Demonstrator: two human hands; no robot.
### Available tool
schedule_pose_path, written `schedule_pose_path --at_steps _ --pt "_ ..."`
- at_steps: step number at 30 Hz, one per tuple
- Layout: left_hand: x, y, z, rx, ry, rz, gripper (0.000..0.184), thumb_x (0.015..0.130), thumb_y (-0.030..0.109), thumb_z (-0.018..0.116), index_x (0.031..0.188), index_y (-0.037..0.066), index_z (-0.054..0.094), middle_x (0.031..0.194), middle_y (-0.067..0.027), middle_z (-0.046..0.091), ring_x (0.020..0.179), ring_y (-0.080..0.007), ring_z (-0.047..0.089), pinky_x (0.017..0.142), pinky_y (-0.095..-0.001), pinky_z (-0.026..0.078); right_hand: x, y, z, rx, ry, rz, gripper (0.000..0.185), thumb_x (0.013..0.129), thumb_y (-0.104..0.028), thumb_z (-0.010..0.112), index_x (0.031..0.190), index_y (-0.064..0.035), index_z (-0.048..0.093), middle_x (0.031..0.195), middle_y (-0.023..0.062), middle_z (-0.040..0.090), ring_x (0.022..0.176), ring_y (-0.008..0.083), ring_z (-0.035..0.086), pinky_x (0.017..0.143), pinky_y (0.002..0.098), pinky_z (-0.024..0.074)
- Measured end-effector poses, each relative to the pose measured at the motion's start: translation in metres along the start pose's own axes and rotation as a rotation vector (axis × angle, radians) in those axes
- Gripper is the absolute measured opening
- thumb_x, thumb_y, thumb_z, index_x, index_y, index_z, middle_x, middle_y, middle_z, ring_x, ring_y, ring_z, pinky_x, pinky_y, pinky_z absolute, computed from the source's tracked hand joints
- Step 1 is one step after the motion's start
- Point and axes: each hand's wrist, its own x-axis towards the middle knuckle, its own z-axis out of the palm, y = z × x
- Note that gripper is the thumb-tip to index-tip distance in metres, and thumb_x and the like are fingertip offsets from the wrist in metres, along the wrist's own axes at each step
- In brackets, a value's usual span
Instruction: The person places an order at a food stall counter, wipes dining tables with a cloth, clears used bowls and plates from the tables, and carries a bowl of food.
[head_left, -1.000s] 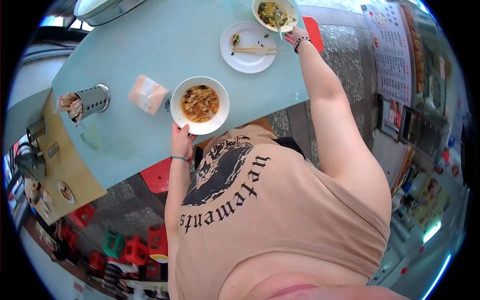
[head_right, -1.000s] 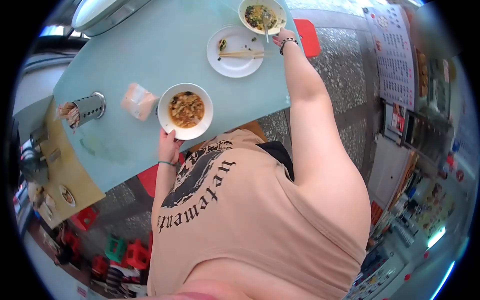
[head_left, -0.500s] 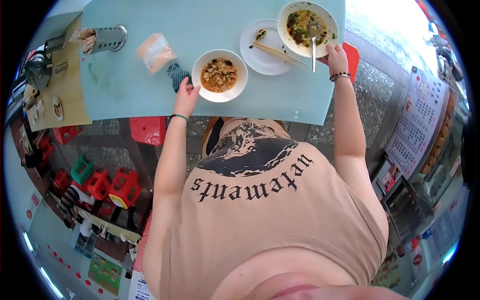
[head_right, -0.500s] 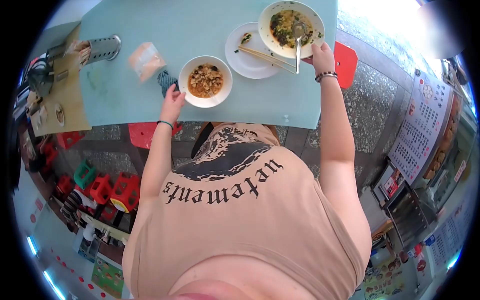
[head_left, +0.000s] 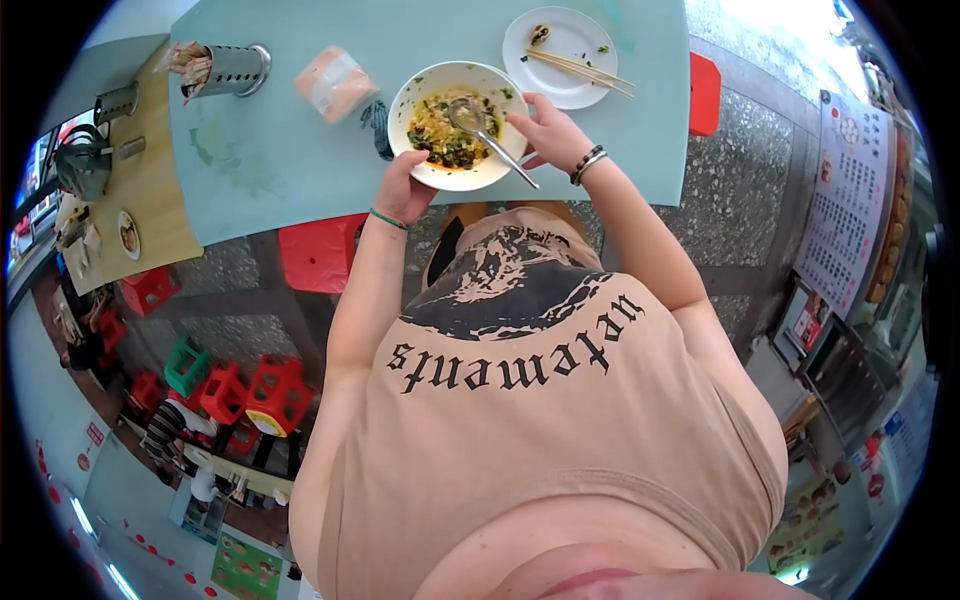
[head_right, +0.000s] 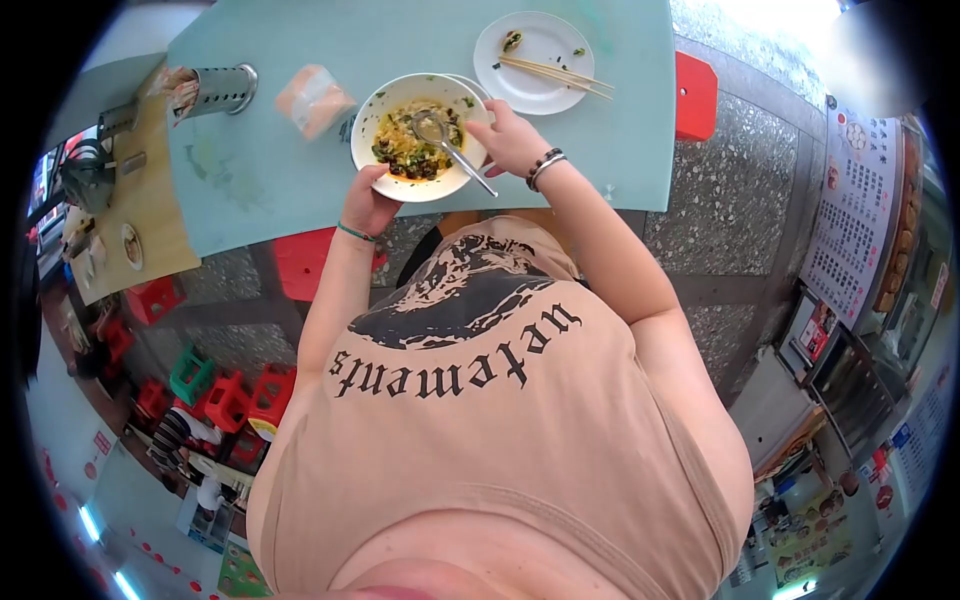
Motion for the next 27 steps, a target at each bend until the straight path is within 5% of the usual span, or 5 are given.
schedule_pose_path --at_steps 6,9,14,21,27 --pt "0.016 -0.009 -0.02 0.035 0.144 0.026 0.051 0.077 0.007 0.045 0.126 -0.001 0.034 0.118 -0.0158 0.05 0.107 -0.0284 0.054 0.091 -0.0427 0.045 -0.007 0.013 0.032 -0.643 0.086 -0.216 0.038 0.083 -0.021 0.056 0.106 0.0037 0.04 0.089 0.0276 0.059 0.082 0.0411 0.06 0.072 0.0437 0.0483" --pt "0.025 -0.003 -0.013 0.169 0.185 0.064 0.05 0.077 0.007 0.042 0.126 -0.002 0.033 0.116 -0.0163 0.05 0.103 -0.029 0.056 0.087 -0.0425 0.049 0.012 0.029 0.041 -0.718 0.112 -0.232 0.018 0.081 -0.003 0.042 0.099 0.0006 0.042 0.082 0.0245 0.061 0.082 0.0397 0.06 0.068 0.046 0.0477" --pt "0.039 0.026 0.035 0.687 0.323 0.138 0.054 0.075 0.003 0.04 0.127 0.01 0.028 0.113 -0.0145 0.048 0.097 -0.0247 0.058 0.068 -0.0396 0.056 0.025 0.036 0.027 -0.653 0.204 -0.353 0.016 0.083 -0.005 0.042 0.098 -0.0006 0.047 0.082 0.0212 0.062 0.081 0.0373 0.06 0.069 0.0442 0.0475" --pt "0.087 0.042 0.031 1.344 0.228 0.617 0.049 0.072 0.0 0.046 0.12 -0.006 0.038 0.111 -0.0239 0.05 0.105 -0.036 0.049 0.09 -0.0405 0.039 0.064 0.054 0.029 0.073 0.185 -0.449 0.021 0.088 -0.017 0.047 0.095 -0.0016 0.059 0.07 0.0067 0.06 0.065 0.0182 0.057 0.063 0.0295 0.0453" --pt "0.095 0.057 0.041 1.741 0.078 0.793 0.054 0.075 0.001 0.047 0.127 0.0 0.035 0.112 -0.0255 0.046 0.104 -0.0417 0.045 0.09 -0.0437 0.039 0.101 0.079 -0.027 -0.032 0.143 -0.23 0.024 0.086 -0.021 0.049 0.095 -0.0038 0.064 0.068 0.0028 0.059 0.063 0.0124 0.054 0.061 0.0273 0.0441"
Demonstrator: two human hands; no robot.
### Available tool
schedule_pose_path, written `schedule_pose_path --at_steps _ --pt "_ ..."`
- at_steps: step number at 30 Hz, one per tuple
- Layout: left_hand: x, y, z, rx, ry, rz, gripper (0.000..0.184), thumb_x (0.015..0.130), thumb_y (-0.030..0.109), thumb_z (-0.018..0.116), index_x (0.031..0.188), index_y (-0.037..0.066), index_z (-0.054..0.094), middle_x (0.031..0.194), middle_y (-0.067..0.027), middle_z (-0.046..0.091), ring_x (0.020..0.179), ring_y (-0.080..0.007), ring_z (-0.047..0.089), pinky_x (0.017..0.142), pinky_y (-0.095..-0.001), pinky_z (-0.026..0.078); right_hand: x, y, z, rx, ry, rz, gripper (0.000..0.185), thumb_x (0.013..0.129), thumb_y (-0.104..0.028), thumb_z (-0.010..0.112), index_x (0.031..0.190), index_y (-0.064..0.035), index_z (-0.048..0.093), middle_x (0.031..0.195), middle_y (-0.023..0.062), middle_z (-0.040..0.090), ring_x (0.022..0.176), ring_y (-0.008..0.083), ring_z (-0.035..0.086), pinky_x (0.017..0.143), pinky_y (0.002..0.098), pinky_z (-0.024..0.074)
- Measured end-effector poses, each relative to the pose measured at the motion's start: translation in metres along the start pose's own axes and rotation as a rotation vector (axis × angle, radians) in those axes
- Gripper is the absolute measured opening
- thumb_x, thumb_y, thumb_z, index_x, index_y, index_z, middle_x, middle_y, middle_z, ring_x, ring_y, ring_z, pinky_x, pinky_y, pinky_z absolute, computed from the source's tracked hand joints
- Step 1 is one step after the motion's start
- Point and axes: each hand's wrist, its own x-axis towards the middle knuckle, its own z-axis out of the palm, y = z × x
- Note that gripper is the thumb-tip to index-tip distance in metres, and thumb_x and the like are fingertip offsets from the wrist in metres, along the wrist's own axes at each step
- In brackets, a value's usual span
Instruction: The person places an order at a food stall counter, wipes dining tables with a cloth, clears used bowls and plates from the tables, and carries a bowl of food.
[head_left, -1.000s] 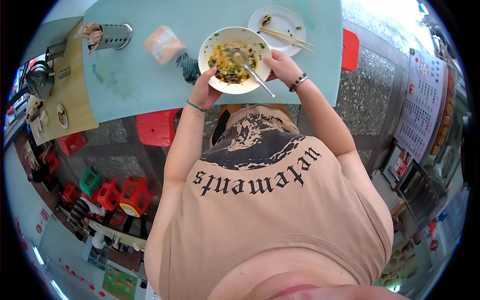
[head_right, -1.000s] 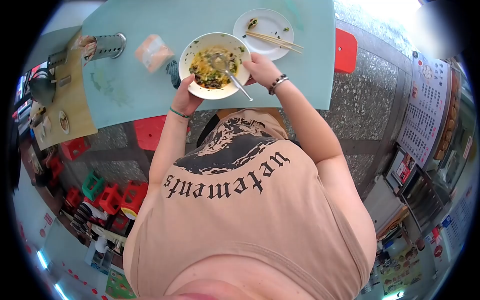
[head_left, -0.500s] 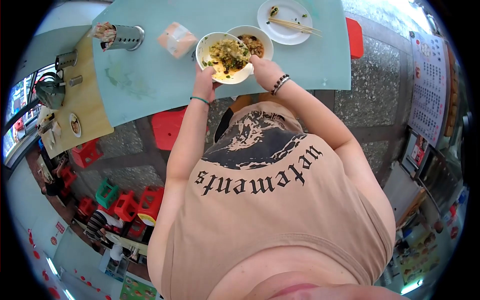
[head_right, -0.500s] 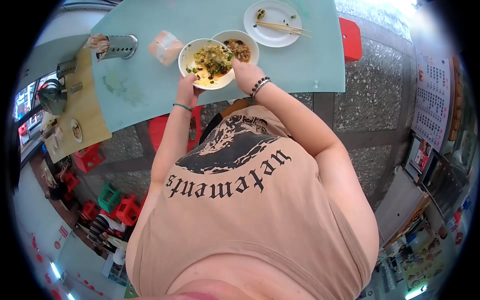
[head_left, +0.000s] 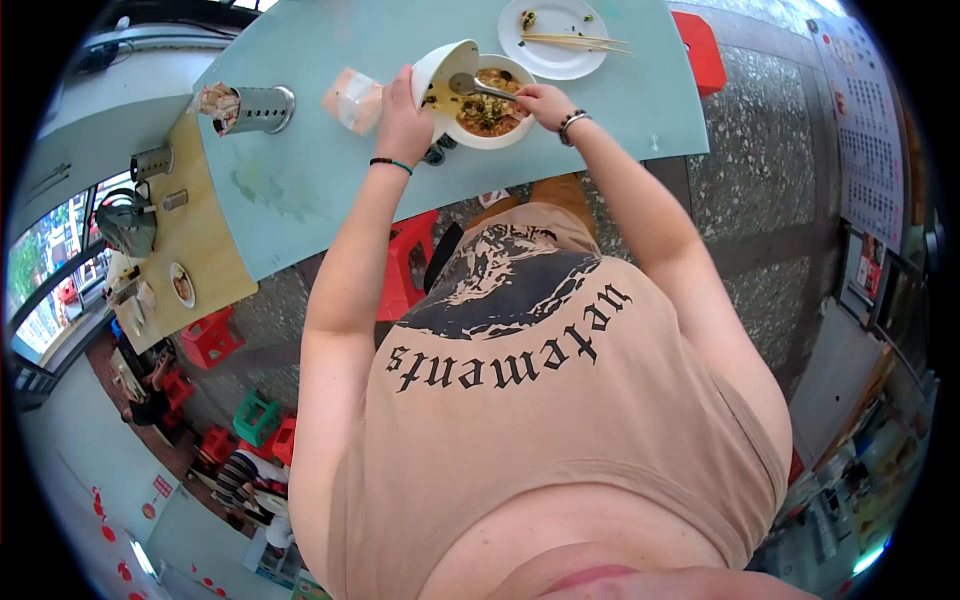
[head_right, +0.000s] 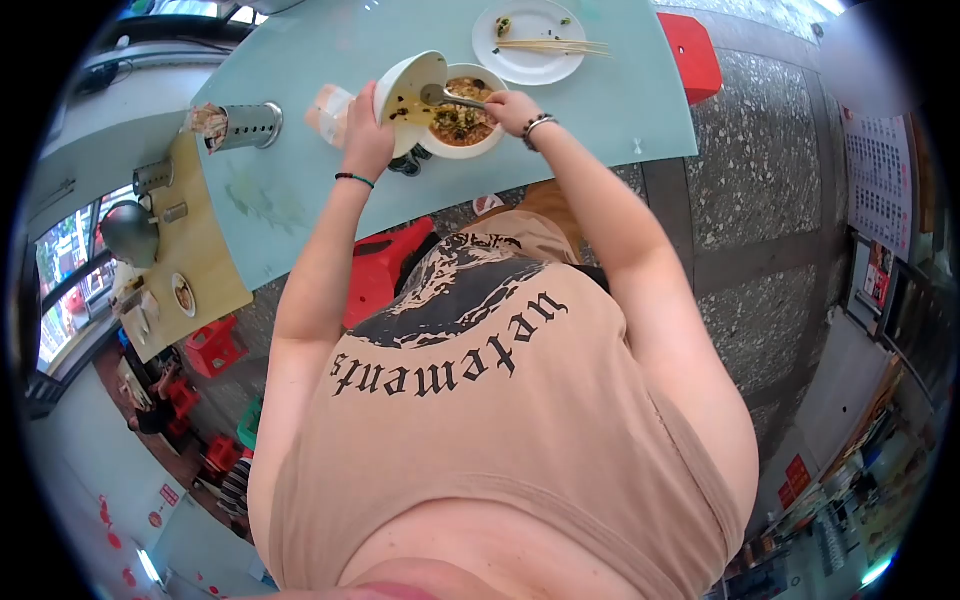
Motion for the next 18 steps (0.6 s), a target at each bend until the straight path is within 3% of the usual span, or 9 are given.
schedule_pose_path --at_steps 1,2,3,6,12,15,17,18 --pt "0.002 -0.001 -0.002 0.033 -0.01 0.084 0.055 0.075 0.001 0.047 0.128 0.002 0.034 0.113 -0.0246 0.045 0.103 -0.0415 0.046 0.089 -0.0436 0.039 0.0 -0.001 -0.013 -0.18 -0.042 0.048 0.025 0.086 -0.022 0.049 0.095 -0.0043 0.064 0.069 0.0025 0.06 0.063 0.0119 0.054 0.061 0.0269 0.0442" --pt "0.005 -0.002 -0.005 0.064 -0.019 0.167 0.056 0.076 0.001 0.048 0.13 0.004 0.033 0.113 -0.0237 0.045 0.102 -0.0413 0.046 0.088 -0.0435 0.04 0.0 -0.003 -0.021 -0.177 -0.059 0.039 0.02 0.089 -0.02 0.049 0.095 -0.0049 0.061 0.07 -0.0029 0.055 0.061 0.0078 0.048 0.056 0.0218 0.0396" --pt "0.008 -0.003 -0.008 0.064 -0.026 0.178 0.056 0.076 0.001 0.048 0.13 0.004 0.033 0.113 -0.0237 0.045 0.102 -0.0413 0.046 0.088 -0.0435 0.04 0.001 -0.005 -0.025 -0.171 -0.048 0.042 0.02 0.089 -0.02 0.049 0.095 -0.0049 0.061 0.07 -0.0029 0.055 0.061 0.0078 0.048 0.056 0.0218 0.0396" --pt "0.008 -0.003 -0.013 0.09 -0.117 0.229 0.059 0.074 -0.002 0.047 0.131 0.003 0.033 0.115 -0.0204 0.046 0.11 -0.0369 0.044 0.095 -0.0412 0.036 0.0 -0.03 -0.031 0.214 -0.106 0.131 0.017 0.089 -0.022 0.049 0.088 -0.0085 0.06 0.063 -0.006 0.047 0.054 0.0031 0.037 0.044 0.0178 0.0275" --pt "0.011 -0.014 -0.009 0.057 -0.073 0.331 0.058 0.075 0.0 0.05 0.13 0.006 0.033 0.115 -0.0203 0.046 0.105 -0.0388 0.046 0.088 -0.0425 0.041 -0.001 -0.009 -0.036 -0.159 -0.143 0.111 0.021 0.087 -0.024 0.05 0.092 -0.0089 0.064 0.064 -0.0039 0.052 0.057 0.0064 0.043 0.051 0.0219 0.0359" --pt "0.011 -0.028 -0.006 -0.123 0.005 0.169 0.053 0.079 0.003 0.047 0.13 0.006 0.033 0.117 -0.0193 0.046 0.104 -0.0365 0.049 0.088 -0.0407 0.041 -0.022 -0.006 -0.046 -0.253 -0.146 0.068 0.023 0.086 -0.023 0.051 0.094 -0.0079 0.065 0.064 -0.0011 0.055 0.059 0.01 0.048 0.057 0.0258 0.041" --pt "0.007 -0.022 -0.017 -0.305 0.012 -0.275 0.048 0.082 0.006 0.042 0.128 0.005 0.033 0.117 -0.0187 0.048 0.103 -0.0343 0.052 0.088 -0.0386 0.041 -0.033 -0.003 -0.048 -0.088 -0.017 0.015 0.023 0.086 -0.023 0.051 0.096 -0.0085 0.065 0.064 -0.0001 0.056 0.059 0.0109 0.049 0.058 0.0265 0.0417" --pt "0.011 -0.07 0.002 -0.577 0.038 -0.39 0.045 0.083 0.008 0.04 0.127 0.005 0.032 0.117 -0.0168 0.049 0.102 -0.0324 0.055 0.082 -0.0403 0.047 -0.037 -0.001 -0.044 -0.049 0.079 0.0 0.021 0.085 -0.025 0.055 0.094 -0.008 0.064 0.068 0.0038 0.059 0.061 0.0145 0.053 0.059 0.0289 0.0432"
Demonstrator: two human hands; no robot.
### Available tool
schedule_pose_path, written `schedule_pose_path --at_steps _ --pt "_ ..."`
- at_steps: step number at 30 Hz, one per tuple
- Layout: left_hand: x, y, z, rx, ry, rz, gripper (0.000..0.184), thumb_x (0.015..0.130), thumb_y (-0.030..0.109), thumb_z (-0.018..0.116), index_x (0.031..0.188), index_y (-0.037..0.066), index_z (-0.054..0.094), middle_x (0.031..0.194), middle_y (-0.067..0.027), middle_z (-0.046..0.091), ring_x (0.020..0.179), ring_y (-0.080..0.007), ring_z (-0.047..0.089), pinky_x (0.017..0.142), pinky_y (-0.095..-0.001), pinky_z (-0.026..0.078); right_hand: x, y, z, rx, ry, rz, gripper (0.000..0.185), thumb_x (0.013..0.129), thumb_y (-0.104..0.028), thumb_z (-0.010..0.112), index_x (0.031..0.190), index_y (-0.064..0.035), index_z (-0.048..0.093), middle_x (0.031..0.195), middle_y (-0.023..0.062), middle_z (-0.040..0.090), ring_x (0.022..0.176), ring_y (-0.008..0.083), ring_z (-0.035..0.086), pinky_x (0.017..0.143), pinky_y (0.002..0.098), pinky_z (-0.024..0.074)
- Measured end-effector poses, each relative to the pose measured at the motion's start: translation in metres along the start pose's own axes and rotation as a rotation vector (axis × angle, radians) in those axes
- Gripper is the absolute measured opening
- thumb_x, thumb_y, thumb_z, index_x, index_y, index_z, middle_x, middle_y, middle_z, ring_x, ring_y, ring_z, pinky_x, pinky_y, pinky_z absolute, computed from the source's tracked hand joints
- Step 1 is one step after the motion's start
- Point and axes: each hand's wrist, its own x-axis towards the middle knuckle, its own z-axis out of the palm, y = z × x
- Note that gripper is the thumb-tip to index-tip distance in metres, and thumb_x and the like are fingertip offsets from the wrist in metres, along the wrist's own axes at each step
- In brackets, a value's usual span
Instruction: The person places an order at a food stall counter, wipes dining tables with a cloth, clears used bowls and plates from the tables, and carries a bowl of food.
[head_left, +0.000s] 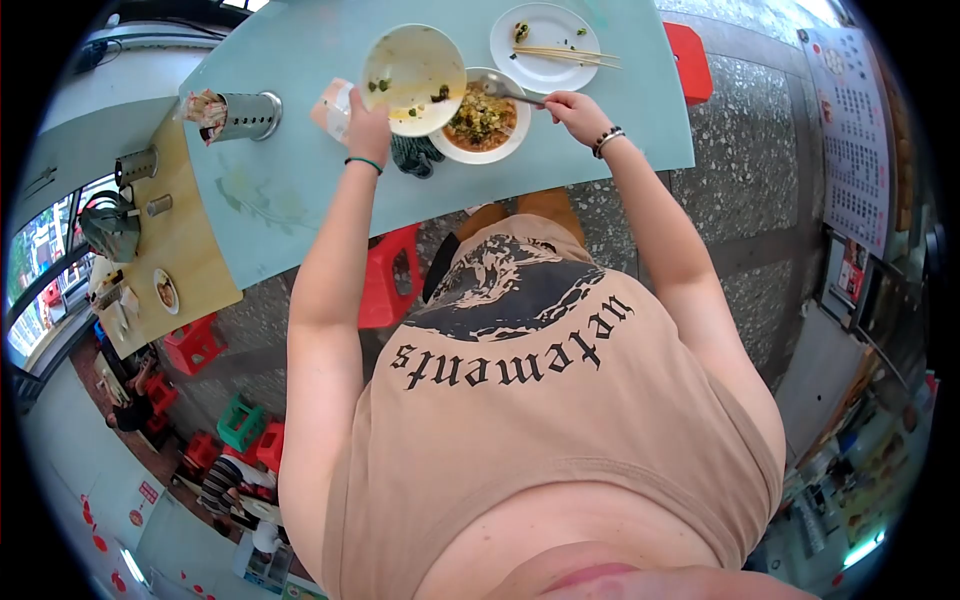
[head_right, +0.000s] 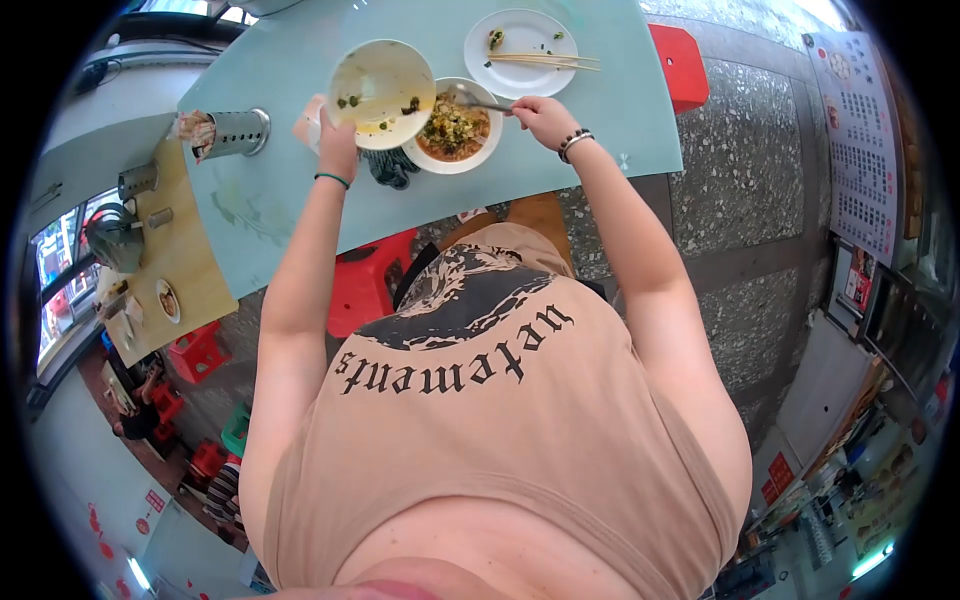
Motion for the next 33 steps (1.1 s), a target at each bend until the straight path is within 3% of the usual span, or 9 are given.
schedule_pose_path --at_steps 1,3,7,11,12,22,27,28,33 --pt "-0.001 0.005 -0.001 -0.006 0.01 -0.007 0.045 0.083 0.008 0.04 0.127 0.005 0.032 0.117 -0.0168 0.049 0.102 -0.0324 0.055 0.082 -0.0403 0.047 -0.005 -0.002 0.004 -0.007 -0.012 0.001 0.021 0.085 -0.025 0.055 0.094 -0.008 0.064 0.068 0.0038 0.059 0.061 0.0145 0.053 0.059 0.0289 0.0432" --pt "-0.003 0.025 -0.004 -0.606 0.028 -0.306 0.045 0.082 0.006 0.04 0.126 0.005 0.034 0.12 -0.0163 0.048 0.105 -0.0295 0.055 0.078 -0.038 0.052 -0.016 -0.009 0.017 -0.226 0.195 -0.081 0.022 0.082 -0.028 0.061 0.09 -0.007 0.062 0.072 0.0073 0.06 0.065 0.0202 0.058 0.06 0.0318 0.0449" --pt "0.025 0.004 0.007 -0.704 0.052 -0.365 0.041 0.088 0.006 0.035 0.128 0.002 0.031 0.122 -0.0177 0.047 0.105 -0.0318 0.055 0.082 -0.0448 0.053 -0.032 -0.026 0.056 -0.516 0.158 -0.09 0.03 0.075 -0.031 0.068 0.092 -0.0078 0.058 0.08 0.0117 0.063 0.075 0.0298 0.061 0.066 0.0381 0.0482" --pt "0.032 -0.004 0.016 -0.641 0.191 -0.431 0.035 0.094 0.012 0.036 0.126 -0.001 0.033 0.12 -0.0188 0.048 0.101 -0.0311 0.057 0.08 -0.0423 0.055 -0.033 -0.028 0.087 -0.629 0.157 -0.123 0.033 0.074 -0.032 0.068 0.093 -0.0076 0.057 0.085 0.0123 0.063 0.082 0.03 0.061 0.069 0.0398 0.0489" --pt "0.037 -0.017 0.015 -0.652 0.24 -0.445 0.038 0.092 0.013 0.042 0.125 -0.001 0.032 0.113 -0.0193 0.052 0.085 -0.0287 0.063 0.07 -0.0401 0.058 -0.034 -0.031 0.089 -0.699 0.126 -0.096 0.026 0.076 -0.027 0.065 0.09 -0.0073 0.057 0.085 0.0128 0.064 0.08 0.03 0.062 0.068 0.0399 0.0493" --pt "0.025 -0.014 -0.004 -0.62 0.087 -0.484 0.037 0.092 0.01 0.047 0.123 -0.006 0.037 0.118 -0.019 0.05 0.103 -0.03 0.056 0.083 -0.0382 0.053 -0.035 -0.057 0.063 -0.91 -0.12 -0.043 0.022 0.081 -0.027 0.057 0.081 -0.0054 0.064 0.078 0.0148 0.064 0.077 0.0302 0.062 0.069 0.0409 0.0493" --pt "0.005 -0.009 -0.013 -0.534 -0.034 -0.584 0.04 0.089 0.011 0.053 0.123 -0.003 0.039 0.117 -0.017 0.05 0.103 -0.0251 0.055 0.088 -0.0312 0.049 -0.02 -0.047 0.036 -0.56 -0.275 0.07 0.029 0.08 -0.032 0.06 0.087 -0.0046 0.066 0.075 0.0161 0.063 0.072 0.0304 0.06 0.07 0.0394 0.0462" --pt "-0.005 -0.007 -0.014 -0.538 -0.033 -0.585 0.04 0.089 0.011 0.053 0.123 -0.003 0.039 0.117 -0.017 0.05 0.103 -0.0251 0.055 0.088 -0.0312 0.049 -0.021 -0.046 0.033 -0.521 -0.279 0.056 0.028 0.081 -0.028 0.06 0.087 -0.0012 0.065 0.066 0.0117 0.059 0.06 0.021 0.052 0.06 0.0336 0.0422" --pt "-0.084 -0.003 -0.014 -0.03 0.0 -0.454 0.04 0.086 0.014 0.057 0.116 -0.005 0.039 0.1 -0.0141 0.054 0.094 -0.0188 0.057 0.08 -0.0281 0.05 -0.029 -0.045 0.011 -0.381 -0.223 0.049 0.033 0.081 -0.033 0.062 0.084 0.0001 0.064 0.06 0.0084 0.052 0.056 0.0143 0.045 0.055 0.0303 0.038"
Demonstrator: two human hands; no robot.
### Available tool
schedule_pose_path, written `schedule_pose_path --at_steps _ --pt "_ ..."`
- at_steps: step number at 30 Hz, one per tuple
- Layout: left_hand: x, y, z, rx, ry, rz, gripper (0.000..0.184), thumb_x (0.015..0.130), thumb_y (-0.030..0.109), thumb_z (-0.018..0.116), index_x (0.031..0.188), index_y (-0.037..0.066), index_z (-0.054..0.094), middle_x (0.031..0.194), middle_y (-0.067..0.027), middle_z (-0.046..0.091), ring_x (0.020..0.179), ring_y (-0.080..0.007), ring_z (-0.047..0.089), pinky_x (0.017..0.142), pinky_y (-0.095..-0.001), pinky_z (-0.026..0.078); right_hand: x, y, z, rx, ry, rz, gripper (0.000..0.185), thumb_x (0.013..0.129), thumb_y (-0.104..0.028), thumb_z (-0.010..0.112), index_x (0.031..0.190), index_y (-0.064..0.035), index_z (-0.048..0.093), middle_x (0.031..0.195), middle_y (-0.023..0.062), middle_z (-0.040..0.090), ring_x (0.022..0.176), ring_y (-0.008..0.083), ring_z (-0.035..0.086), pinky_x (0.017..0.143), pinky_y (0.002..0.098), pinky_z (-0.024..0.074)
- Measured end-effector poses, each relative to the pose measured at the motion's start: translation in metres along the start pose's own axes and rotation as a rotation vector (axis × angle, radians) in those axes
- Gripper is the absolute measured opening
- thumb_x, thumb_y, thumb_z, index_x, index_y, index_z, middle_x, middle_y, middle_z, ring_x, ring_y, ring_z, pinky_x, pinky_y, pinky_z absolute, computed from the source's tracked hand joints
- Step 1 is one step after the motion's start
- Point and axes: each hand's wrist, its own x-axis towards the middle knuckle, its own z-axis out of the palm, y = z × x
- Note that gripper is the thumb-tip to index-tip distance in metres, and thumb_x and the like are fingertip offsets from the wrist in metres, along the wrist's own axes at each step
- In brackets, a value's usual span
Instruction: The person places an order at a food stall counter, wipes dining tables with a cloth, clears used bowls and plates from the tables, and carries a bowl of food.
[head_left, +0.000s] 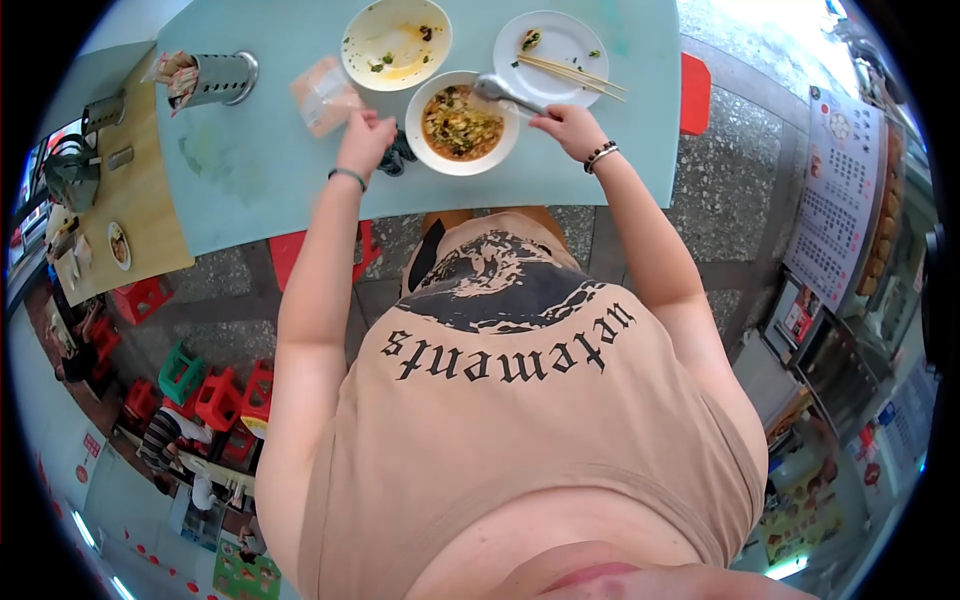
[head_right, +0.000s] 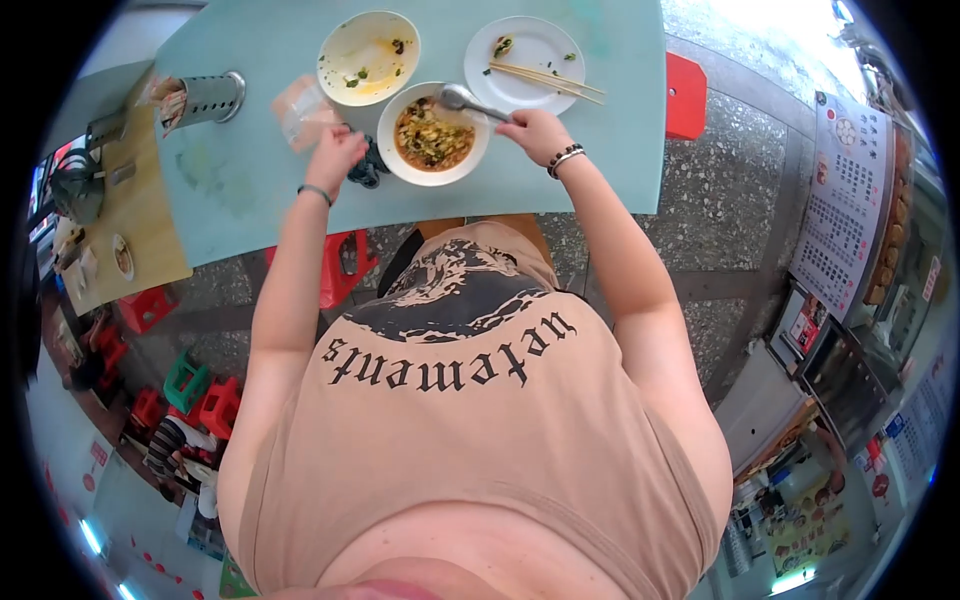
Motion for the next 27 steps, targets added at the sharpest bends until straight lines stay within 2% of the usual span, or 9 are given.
schedule_pose_path --at_steps 3,4,6,8,10,12,20,22,27 --pt "-0.023 -0.041 0.014 0.159 -0.135 -0.108 0.036 0.085 0.014 0.056 0.112 -0.004 0.039 0.099 -0.0123 0.054 0.087 -0.0169 0.058 0.074 -0.026 0.05 0.003 0.026 -0.018 -0.065 0.353 0.015 0.029 0.081 -0.032 0.061 0.087 -0.0041 0.065 0.071 0.0144 0.062 0.065 0.0302 0.057 0.06 0.0371 0.0438" --pt "-0.027 -0.056 0.019 0.165 -0.161 -0.147 0.035 0.086 0.014 0.055 0.111 -0.004 0.04 0.099 -0.012 0.054 0.086 -0.0165 0.058 0.072 -0.0256 0.05 0.006 0.032 -0.024 -0.07 0.352 0.012 0.029 0.081 -0.032 0.061 0.087 -0.0041 0.065 0.071 0.0144 0.062 0.065 0.0302 0.057 0.06 0.0371 0.0438" --pt "-0.04 -0.055 0.034 0.038 -0.155 -0.212 0.036 0.087 0.016 0.053 0.114 -0.002 0.037 0.102 -0.012 0.053 0.087 -0.0174 0.059 0.071 -0.0257 0.05 0.011 0.039 -0.035 -0.198 0.589 -0.082 0.025 0.082 -0.031 0.061 0.086 -0.0064 0.066 0.075 0.0154 0.063 0.071 0.0328 0.059 0.063 0.0384 0.046" --pt "-0.043 -0.058 0.044 -0.177 -0.021 -0.269 0.034 0.086 0.011 0.05 0.114 -0.003 0.036 0.105 -0.0155 0.054 0.086 -0.0223 0.061 0.072 -0.0297 0.052 0.022 0.044 -0.043 -0.254 0.573 -0.037 0.023 0.083 -0.03 0.058 0.088 -0.0086 0.066 0.08 0.0146 0.064 0.078 0.0323 0.06 0.067 0.0391 0.0474" --pt "-0.041 -0.061 0.05 -0.246 -0.079 -0.318 0.034 0.088 0.007 0.045 0.119 0.0 0.033 0.112 -0.0156 0.05 0.094 -0.025 0.06 0.077 -0.0339 0.053 0.031 0.047 -0.047 -0.427 0.603 -0.016 0.023 0.084 -0.03 0.057 0.092 -0.01 0.065 0.087 0.0126 0.064 0.081 0.0312 0.06 0.07 0.0393 0.0475" --pt "-0.044 -0.07 0.058 -0.54 -0.045 -0.264 0.031 0.091 0.006 0.04 0.121 0.004 0.033 0.117 -0.0143 0.049 0.096 -0.0252 0.058 0.082 -0.0358 0.051 0.037 0.05 -0.049 -0.477 0.573 -0.006 0.023 0.084 -0.029 0.056 0.094 -0.0112 0.065 0.089 0.0116 0.064 0.082 0.0306 0.06 0.071 0.0393 0.0475" --pt "-0.056 -0.088 0.034 -0.633 0.011 -0.224 0.03 0.091 0.005 0.04 0.121 0.005 0.037 0.113 -0.0128 0.052 0.096 -0.0231 0.059 0.079 -0.0356 0.053 0.044 0.044 -0.04 -0.424 0.588 -0.204 0.02 0.083 -0.028 0.057 0.095 -0.0143 0.066 0.09 0.0082 0.064 0.083 0.0271 0.061 0.071 0.038 0.0476" --pt "-0.06 -0.086 0.025 -0.654 -0.032 -0.232 0.029 0.091 0.007 0.04 0.12 0.007 0.04 0.113 -0.0102 0.053 0.096 -0.0199 0.059 0.078 -0.0337 0.053 0.031 0.029 -0.041 -0.392 0.569 -0.14 0.02 0.083 -0.028 0.058 0.095 -0.014 0.066 0.088 0.0087 0.064 0.08 0.0263 0.061 0.07 0.0368 0.0474" --pt "-0.074 -0.071 -0.006 -0.624 -0.041 -0.186 0.028 0.092 0.008 0.042 0.119 0.007 0.042 0.115 -0.0092 0.053 0.099 -0.0193 0.058 0.081 -0.0345 0.053 0.013 0.018 -0.031 -0.334 0.567 -0.203 0.02 0.083 -0.025 0.059 0.094 -0.0106 0.065 0.083 0.0104 0.064 0.075 0.0257 0.061 0.067 0.0352 0.0469"
